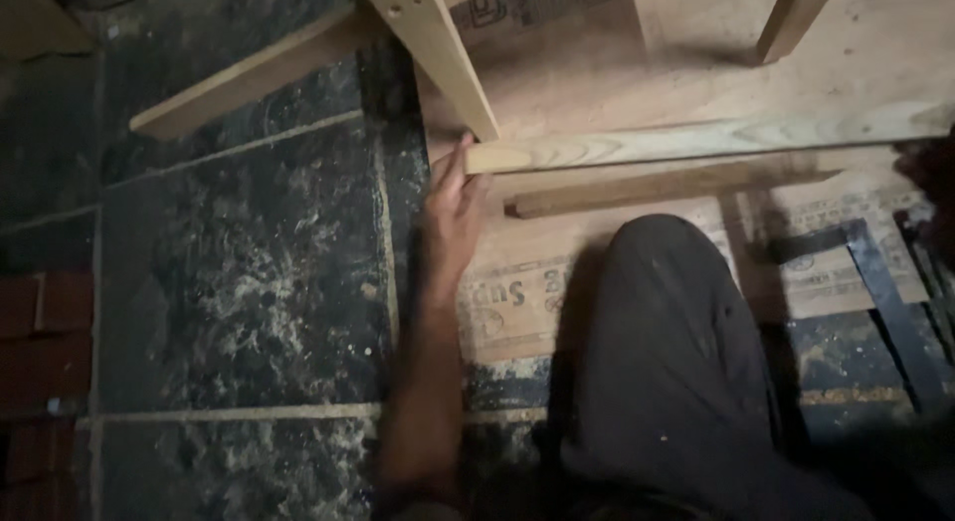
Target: The recorder marks measurements on wood pieces using a pen and a combination square while seated on the floor in a workshop.
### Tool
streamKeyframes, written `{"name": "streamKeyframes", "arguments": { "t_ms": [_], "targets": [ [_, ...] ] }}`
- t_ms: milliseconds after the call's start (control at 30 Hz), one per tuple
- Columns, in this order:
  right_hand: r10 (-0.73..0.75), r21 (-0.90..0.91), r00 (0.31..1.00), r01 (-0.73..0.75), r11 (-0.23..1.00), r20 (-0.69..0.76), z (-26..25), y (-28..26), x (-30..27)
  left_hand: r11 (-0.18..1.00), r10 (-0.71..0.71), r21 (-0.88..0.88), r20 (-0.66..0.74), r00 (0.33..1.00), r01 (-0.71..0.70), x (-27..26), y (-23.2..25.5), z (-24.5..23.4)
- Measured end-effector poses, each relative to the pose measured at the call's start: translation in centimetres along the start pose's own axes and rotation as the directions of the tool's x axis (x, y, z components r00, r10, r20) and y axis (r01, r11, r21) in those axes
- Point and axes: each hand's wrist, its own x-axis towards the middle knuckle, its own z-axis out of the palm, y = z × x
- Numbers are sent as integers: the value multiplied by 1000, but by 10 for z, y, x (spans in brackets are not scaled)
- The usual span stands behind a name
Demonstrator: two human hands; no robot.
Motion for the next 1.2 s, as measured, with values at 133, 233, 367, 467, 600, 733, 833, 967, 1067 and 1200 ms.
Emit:
{"name": "streamKeyframes", "arguments": {
  "t_ms": [133,233,367,467,600,733,833,967,1067,1200],
  "targets": [
    [-13,-91,1000,11,996,-24,9,-19,24,913,-396,166,142,907,373,28,-7,38],
    [24,-171,999,-30,985,-35,14,-24,30,876,-471,198,153,869,440,29,-26,56],
    [34,-165,999,-34,986,-2,17,10,54,910,-412,125,149,899,396,18,-64,75],
    [-7,-25,998,9,1000,70,11,50,70,855,-512,181,154,845,486,9,-82,82],
    [24,-101,999,-20,995,39,9,81,77,920,-389,73,72,918,384,-8,-110,95],
    [35,-174,999,-29,984,32,17,78,69,933,-358,64,39,933,355,-20,-130,99],
    [-52,-269,997,65,961,54,21,69,60,915,-402,40,5,916,401,-24,-129,100],
    [-89,-402,995,98,910,42,25,60,54,895,-446,-54,-42,894,443,-26,-126,100],
    [-103,-401,993,115,909,49,28,58,55,891,-450,-117,-93,888,439,-30,-126,100],
    [-149,-484,986,168,859,78,26,60,53,867,-489,-167,-95,867,470,-31,-126,101]
  ]
}}
